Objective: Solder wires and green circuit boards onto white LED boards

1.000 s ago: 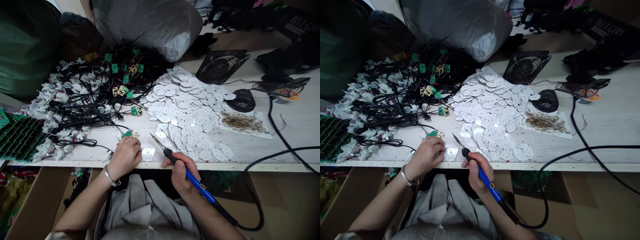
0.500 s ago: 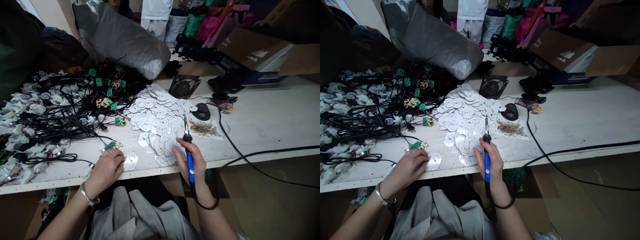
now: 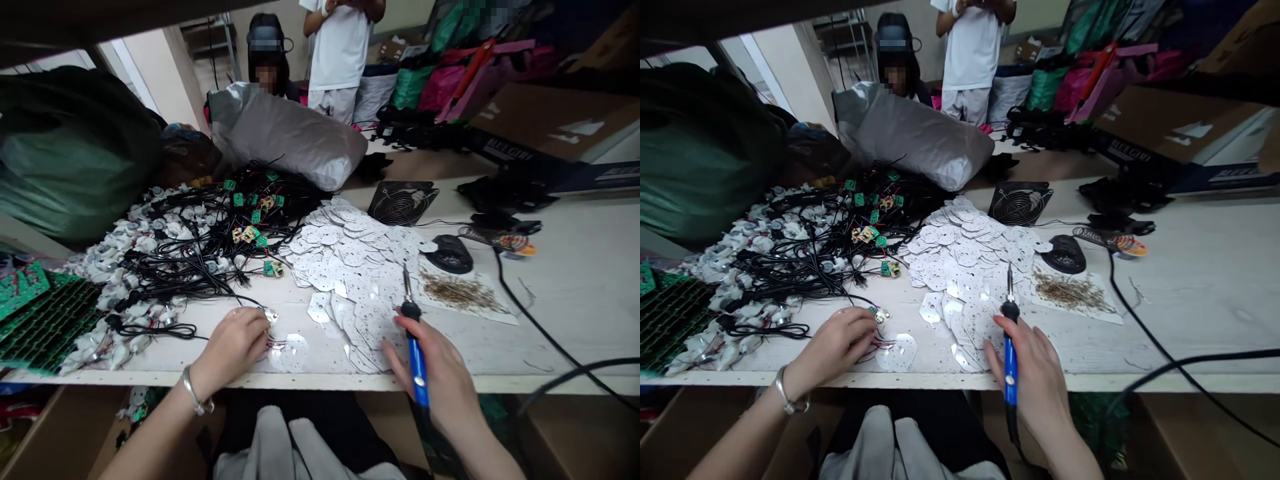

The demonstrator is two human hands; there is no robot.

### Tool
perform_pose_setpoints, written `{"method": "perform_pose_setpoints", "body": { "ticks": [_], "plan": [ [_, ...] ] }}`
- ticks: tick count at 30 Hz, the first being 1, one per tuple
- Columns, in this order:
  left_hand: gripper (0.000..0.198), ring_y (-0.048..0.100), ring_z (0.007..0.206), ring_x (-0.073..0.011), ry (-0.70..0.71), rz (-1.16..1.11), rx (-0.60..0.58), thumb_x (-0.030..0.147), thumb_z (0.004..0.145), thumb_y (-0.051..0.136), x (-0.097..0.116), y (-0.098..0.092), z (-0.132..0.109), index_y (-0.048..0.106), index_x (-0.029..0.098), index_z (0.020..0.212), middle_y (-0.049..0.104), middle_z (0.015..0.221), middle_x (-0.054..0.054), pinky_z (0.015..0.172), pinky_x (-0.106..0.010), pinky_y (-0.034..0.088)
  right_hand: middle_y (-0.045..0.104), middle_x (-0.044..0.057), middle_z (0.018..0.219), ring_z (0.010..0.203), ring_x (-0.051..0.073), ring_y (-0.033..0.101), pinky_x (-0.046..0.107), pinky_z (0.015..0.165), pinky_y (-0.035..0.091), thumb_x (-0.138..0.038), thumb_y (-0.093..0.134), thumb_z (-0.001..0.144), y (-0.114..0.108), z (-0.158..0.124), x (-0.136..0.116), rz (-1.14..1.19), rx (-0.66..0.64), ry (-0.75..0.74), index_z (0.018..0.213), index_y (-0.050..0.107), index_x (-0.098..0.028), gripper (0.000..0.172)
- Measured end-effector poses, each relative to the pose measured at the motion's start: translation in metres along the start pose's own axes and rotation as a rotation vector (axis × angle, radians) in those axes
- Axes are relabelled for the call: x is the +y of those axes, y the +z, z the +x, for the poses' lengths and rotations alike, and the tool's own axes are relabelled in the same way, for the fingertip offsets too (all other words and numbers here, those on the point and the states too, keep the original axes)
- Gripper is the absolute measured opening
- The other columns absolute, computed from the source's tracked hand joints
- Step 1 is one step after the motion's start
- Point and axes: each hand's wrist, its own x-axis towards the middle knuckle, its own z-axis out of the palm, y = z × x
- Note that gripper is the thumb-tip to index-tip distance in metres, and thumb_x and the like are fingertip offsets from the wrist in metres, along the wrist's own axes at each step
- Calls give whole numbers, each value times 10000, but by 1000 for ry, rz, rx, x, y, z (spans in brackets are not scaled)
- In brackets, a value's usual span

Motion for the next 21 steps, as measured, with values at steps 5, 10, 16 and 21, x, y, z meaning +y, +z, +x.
{"method": "perform_pose_setpoints", "body": {
  "ticks": [5, 10, 16, 21],
  "plan": [
    [267, 624, 1002, -188, -249, 284, -153, 199, 879, 454, -30, -15, 64, 643, 173, 1066, 682, 1079, -78, 882, -293, 488, 682, 112, 1036, 895, 275, 670, 445, 800, 511, -478, 434, 927, -10, -18, 16, -41, -149, -32, 1206, 474, -211, 388],
    [304, 626, 973, -315, -261, 380, -208, 119, 786, 447, -40, -4, 112, 665, 103, 998, 707, 925, -176, 827, -427, 461, 663, 118, 1084, 992, 283, 650, 456, 843, 518, -376, 497, 903, -17, -22, 17, -25, -186, 26, 1220, 465, -224, 353],
    [363, 638, 960, -252, -182, 97, -102, 259, 819, 427, -41, -12, 94, 648, 146, 1085, 698, 1046, -118, 840, -367, 485, 610, 127, 1189, 996, 265, 645, 444, 840, 544, -299, 538, 887, -18, -24, 16, 49, -165, 92, 1254, 450, -216, 387],
    [453, 636, 773, -142, -21, -229, -191, 273, 830, 441, -27, -35, 48, 532, 162, 1259, 691, 912, -32, 705, -243, 501, 600, 131, 1171, 1008, 261, 641, 390, 801, 554, -283, 525, 893, -13, -24, 13, 72, -118, 115, 1245, 472, -203, 365]
  ]
}}
